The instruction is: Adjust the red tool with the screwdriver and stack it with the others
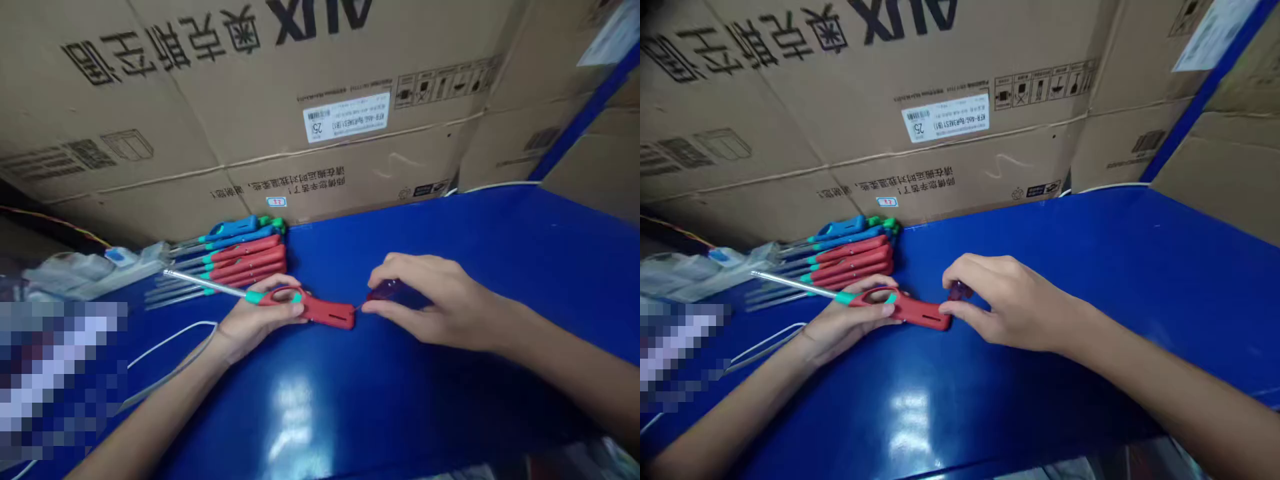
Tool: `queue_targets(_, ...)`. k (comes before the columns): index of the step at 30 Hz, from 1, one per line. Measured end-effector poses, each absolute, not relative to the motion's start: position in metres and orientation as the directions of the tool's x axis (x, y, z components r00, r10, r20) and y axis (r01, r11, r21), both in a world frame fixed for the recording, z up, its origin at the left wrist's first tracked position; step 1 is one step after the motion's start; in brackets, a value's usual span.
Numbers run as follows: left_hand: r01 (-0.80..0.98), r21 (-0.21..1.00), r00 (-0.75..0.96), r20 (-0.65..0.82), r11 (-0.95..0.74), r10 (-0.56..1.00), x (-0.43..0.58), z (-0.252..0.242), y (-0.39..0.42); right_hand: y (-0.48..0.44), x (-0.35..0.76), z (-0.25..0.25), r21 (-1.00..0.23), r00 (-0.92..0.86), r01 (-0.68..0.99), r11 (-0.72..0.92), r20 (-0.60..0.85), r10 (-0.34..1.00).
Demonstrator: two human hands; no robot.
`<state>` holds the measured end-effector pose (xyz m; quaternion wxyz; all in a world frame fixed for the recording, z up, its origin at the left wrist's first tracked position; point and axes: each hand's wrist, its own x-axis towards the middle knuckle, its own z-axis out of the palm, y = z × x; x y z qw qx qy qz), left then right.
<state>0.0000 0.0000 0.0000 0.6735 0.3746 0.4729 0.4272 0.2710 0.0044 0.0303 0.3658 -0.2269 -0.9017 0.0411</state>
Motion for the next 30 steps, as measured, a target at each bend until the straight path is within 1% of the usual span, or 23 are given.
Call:
queue_targets(6, -0.205, 0.917, 0.190, -0.305, 0.342, 0.933, -0.0021, -0.0010, 0.0001, 0.0029, 0.2682, 0.0336, -0.335, -0.685, 0.324, 0.885, 0.562, 0.463)
queue_targets(12, -0.207, 0.915, 0.202, -0.306, 0.346, 0.930, -0.0029, -0.0012, -0.0002, 0.0026, 0.2707, 0.0372, -0.309, -0.683, 0.364, 0.879, 0.554, 0.477)
queue_targets(18, -0.183, 0.931, 0.229, -0.272, 0.316, 0.935, -0.0064, -0.0034, 0.0001, 0.0062, 0.2732, 0.0370, -0.244, -0.675, 0.416, 0.876, 0.563, 0.477)
queue_targets(23, -0.191, 0.923, 0.207, -0.296, 0.335, 0.933, -0.0067, -0.0025, 0.0008, 0.0053, 0.2727, 0.0383, -0.311, -0.691, 0.387, 0.868, 0.525, 0.497)
queue_targets(30, -0.190, 0.926, 0.210, -0.287, 0.327, 0.935, -0.0057, -0.0025, 0.0007, 0.0054, 0.2732, 0.0396, -0.346, -0.705, 0.362, 0.866, 0.506, 0.497)
